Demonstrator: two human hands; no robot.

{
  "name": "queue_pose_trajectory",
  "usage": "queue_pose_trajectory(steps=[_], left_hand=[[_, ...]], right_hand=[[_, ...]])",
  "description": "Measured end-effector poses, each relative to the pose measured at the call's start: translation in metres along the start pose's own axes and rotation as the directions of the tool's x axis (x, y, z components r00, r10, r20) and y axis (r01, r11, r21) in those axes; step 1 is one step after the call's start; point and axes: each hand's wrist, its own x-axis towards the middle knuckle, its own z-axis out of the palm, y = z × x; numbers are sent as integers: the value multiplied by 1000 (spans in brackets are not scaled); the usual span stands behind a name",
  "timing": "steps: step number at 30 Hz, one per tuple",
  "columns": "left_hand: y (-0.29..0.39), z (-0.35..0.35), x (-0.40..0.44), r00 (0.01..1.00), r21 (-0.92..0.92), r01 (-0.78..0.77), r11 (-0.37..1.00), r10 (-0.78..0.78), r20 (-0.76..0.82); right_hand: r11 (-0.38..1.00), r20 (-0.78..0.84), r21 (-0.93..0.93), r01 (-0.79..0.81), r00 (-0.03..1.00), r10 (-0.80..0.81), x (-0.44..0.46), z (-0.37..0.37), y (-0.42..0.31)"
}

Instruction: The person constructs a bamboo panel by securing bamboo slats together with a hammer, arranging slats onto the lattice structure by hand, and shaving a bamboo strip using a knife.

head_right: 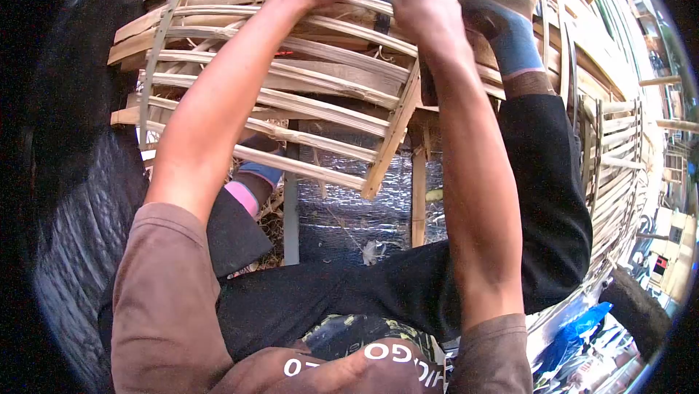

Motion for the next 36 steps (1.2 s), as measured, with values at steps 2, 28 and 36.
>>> queue_pose_trajectory(steps=[2,28,36], left_hand=[[0,-7,-3,997,-69,12,998,-7,78],[-13,22,0,986,70,-156,985,159,-46],[-17,20,-9,988,27,-148,989,149,-48]], right_hand=[[992,-146,62,113,984,-103,-9,-14,-8],[993,69,-120,-22,997,30,-5,-7,30],[989,80,-145,41,996,-30,-8,-13,33]])
